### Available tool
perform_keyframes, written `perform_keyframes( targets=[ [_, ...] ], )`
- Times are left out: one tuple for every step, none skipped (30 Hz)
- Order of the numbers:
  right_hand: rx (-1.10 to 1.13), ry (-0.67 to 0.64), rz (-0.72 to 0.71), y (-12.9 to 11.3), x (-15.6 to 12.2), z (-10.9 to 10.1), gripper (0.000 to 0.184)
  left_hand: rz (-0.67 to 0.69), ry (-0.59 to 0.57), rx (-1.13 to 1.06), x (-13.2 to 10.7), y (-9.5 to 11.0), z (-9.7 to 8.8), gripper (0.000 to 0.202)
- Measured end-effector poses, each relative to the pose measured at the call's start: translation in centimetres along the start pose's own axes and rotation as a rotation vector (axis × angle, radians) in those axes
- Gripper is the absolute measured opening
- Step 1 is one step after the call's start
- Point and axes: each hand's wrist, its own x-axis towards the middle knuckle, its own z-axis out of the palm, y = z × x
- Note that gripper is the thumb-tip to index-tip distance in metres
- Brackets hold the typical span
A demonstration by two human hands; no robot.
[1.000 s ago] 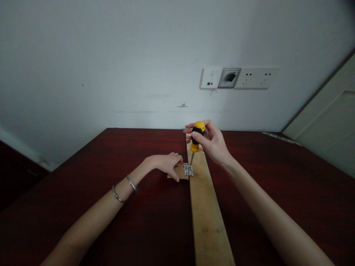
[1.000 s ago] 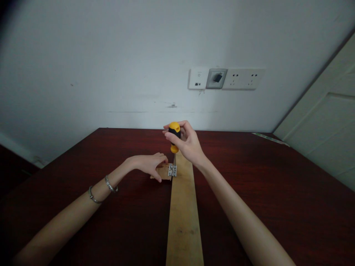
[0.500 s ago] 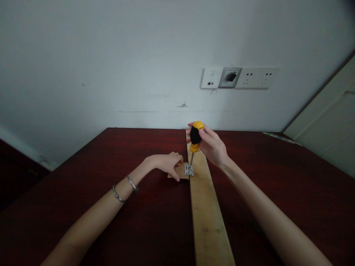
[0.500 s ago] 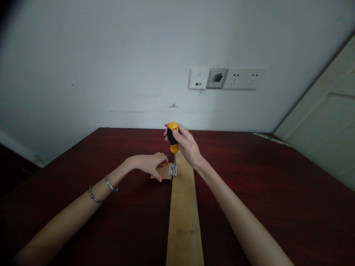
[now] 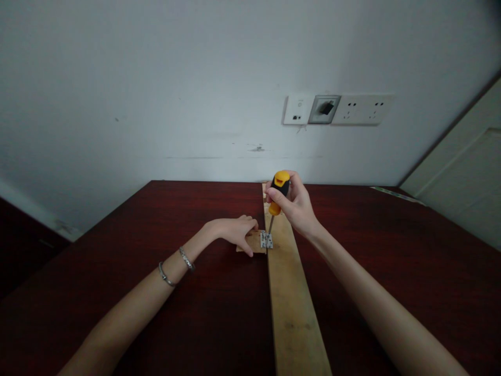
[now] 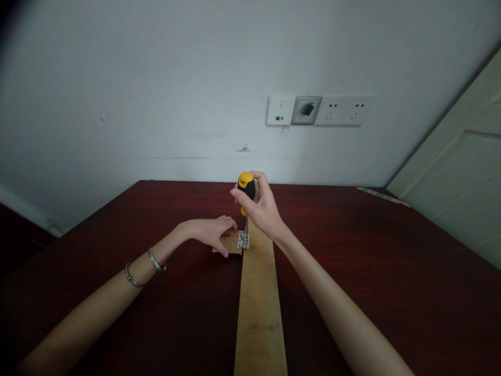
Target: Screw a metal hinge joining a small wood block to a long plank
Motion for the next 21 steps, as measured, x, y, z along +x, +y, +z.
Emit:
perform_keyframes(
  targets=[
    [0.014, -0.007, 0.013, 0.1, 0.0, -0.1, 0.024, 0.005, 0.002, -0.001, 0.0, 0.0, 0.0, 0.071],
    [0.046, -0.028, 0.032, 0.1, 0.0, -0.2, 0.024, 0.012, 0.006, 0.0, 0.0, -0.1, 0.1, 0.071],
    [0.088, -0.059, 0.053, 0.1, 0.0, -0.4, 0.026, 0.016, 0.01, 0.003, 0.1, -0.1, 0.1, 0.071],
    [0.131, -0.09, 0.072, 0.0, 0.0, -0.6, 0.028, 0.018, 0.012, 0.008, 0.1, -0.2, 0.1, 0.071],
    [0.165, -0.119, 0.09, 0.0, 0.0, -0.7, 0.031, 0.017, 0.012, 0.014, 0.1, -0.2, 0.2, 0.071],
    [0.183, -0.141, 0.106, -0.1, 0.0, -0.8, 0.032, 0.016, 0.011, 0.019, 0.1, -0.2, 0.2, 0.071],
    [0.186, -0.156, 0.117, -0.1, 0.0, -1.0, 0.033, 0.016, 0.01, 0.022, 0.2, -0.3, 0.2, 0.071],
    [0.179, -0.164, 0.123, -0.1, 0.1, -1.0, 0.033, 0.017, 0.009, 0.023, 0.2, -0.3, 0.2, 0.071],
    [0.163, -0.166, 0.124, -0.1, 0.1, -1.1, 0.033, 0.02, 0.008, 0.02, 0.2, -0.3, 0.3, 0.071],
    [0.143, -0.163, 0.12, 0.0, 0.2, -1.1, 0.032, 0.023, 0.009, 0.016, 0.2, -0.3, 0.3, 0.071],
    [0.119, -0.158, 0.114, 0.1, 0.2, -1.2, 0.03, 0.025, 0.01, 0.012, 0.2, -0.3, 0.3, 0.07],
    [0.095, -0.151, 0.106, 0.2, 0.3, -1.2, 0.028, 0.024, 0.011, 0.008, 0.2, -0.3, 0.3, 0.07],
    [0.072, -0.142, 0.099, 0.2, 0.3, -1.2, 0.026, 0.023, 0.012, 0.004, 0.2, -0.3, 0.3, 0.07],
    [0.051, -0.131, 0.092, 0.2, 0.4, -1.2, 0.025, 0.022, 0.014, 0.0, 0.2, -0.3, 0.3, 0.07],
    [0.034, -0.115, 0.084, 0.2, 0.4, -1.1, 0.025, 0.022, 0.014, -0.004, 0.2, -0.3, 0.3, 0.069],
    [0.024, -0.09, 0.07, 0.1, 0.4, -1.0, 0.027, 0.021, 0.014, -0.007, 0.2, -0.3, 0.3, 0.069],
    [0.022, -0.063, 0.055, 0.0, 0.4, -0.9, 0.029, 0.018, 0.013, -0.01, 0.2, -0.3, 0.3, 0.069],
    [0.023, -0.042, 0.044, 0.0, 0.3, -0.7, 0.031, 0.014, 0.013, -0.012, 0.2, -0.3, 0.3, 0.07],
    [0.025, -0.027, 0.035, -0.1, 0.2, -0.5, 0.033, 0.008, 0.012, -0.012, 0.2, -0.3, 0.3, 0.07],
    [0.026, -0.014, 0.029, -0.2, 0.2, -0.3, 0.034, 0.005, 0.011, -0.012, 0.2, -0.3, 0.3, 0.071],
    [0.02, -0.003, 0.026, -0.2, 0.1, -0.1, 0.034, 0.005, 0.011, -0.013, 0.2, -0.3, 0.3, 0.071]
  ],
)
